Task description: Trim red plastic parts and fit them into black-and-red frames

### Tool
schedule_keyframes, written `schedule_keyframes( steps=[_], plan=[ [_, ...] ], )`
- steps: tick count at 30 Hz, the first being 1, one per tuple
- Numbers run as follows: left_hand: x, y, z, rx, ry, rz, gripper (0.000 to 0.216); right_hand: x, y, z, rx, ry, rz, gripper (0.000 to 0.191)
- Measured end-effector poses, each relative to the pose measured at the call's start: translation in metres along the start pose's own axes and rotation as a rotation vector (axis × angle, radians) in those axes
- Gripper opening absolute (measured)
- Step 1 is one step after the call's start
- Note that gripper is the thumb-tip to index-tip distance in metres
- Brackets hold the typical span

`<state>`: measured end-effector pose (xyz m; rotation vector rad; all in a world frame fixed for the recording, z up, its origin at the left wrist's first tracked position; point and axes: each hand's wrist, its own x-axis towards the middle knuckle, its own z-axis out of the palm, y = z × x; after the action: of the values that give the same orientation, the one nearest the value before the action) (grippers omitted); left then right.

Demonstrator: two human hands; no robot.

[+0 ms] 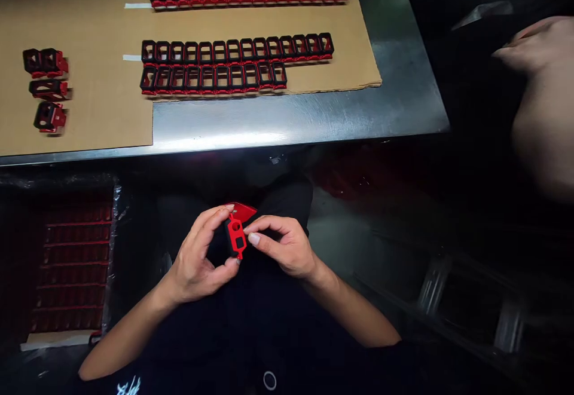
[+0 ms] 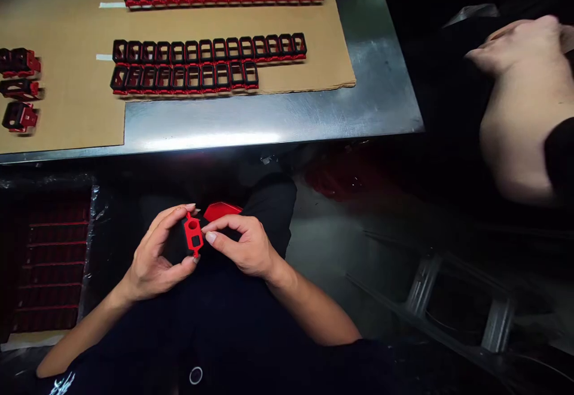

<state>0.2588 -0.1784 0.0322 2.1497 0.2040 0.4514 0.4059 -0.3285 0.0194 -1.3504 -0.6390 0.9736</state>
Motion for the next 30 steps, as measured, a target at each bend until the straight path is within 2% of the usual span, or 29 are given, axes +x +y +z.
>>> schedule_keyframes(
  steps=[6, 13, 22, 30],
  plan=[
    [-0.003, 0.003, -0.003, 0.023, -0.07, -0.147, 0.08, -0.001, 0.012, 0.003, 0.057, -0.015, 0.112, 0.019],
    [-0.004, 0.004, -0.006, 0.02, -0.112, -0.212, 0.075, -0.002, 0.015, 0.004, 0.099, -0.036, 0.151, 0.02],
    [-0.004, -0.002, -0.003, 0.06, -0.103, -0.072, 0.077, -0.001, 0.014, 0.004, 0.129, -0.029, 0.149, 0.015],
    [-0.005, -0.006, -0.001, 0.005, -0.099, -0.029, 0.074, 0.0, 0.008, 0.005, 0.114, -0.04, 0.159, 0.013]
  ],
)
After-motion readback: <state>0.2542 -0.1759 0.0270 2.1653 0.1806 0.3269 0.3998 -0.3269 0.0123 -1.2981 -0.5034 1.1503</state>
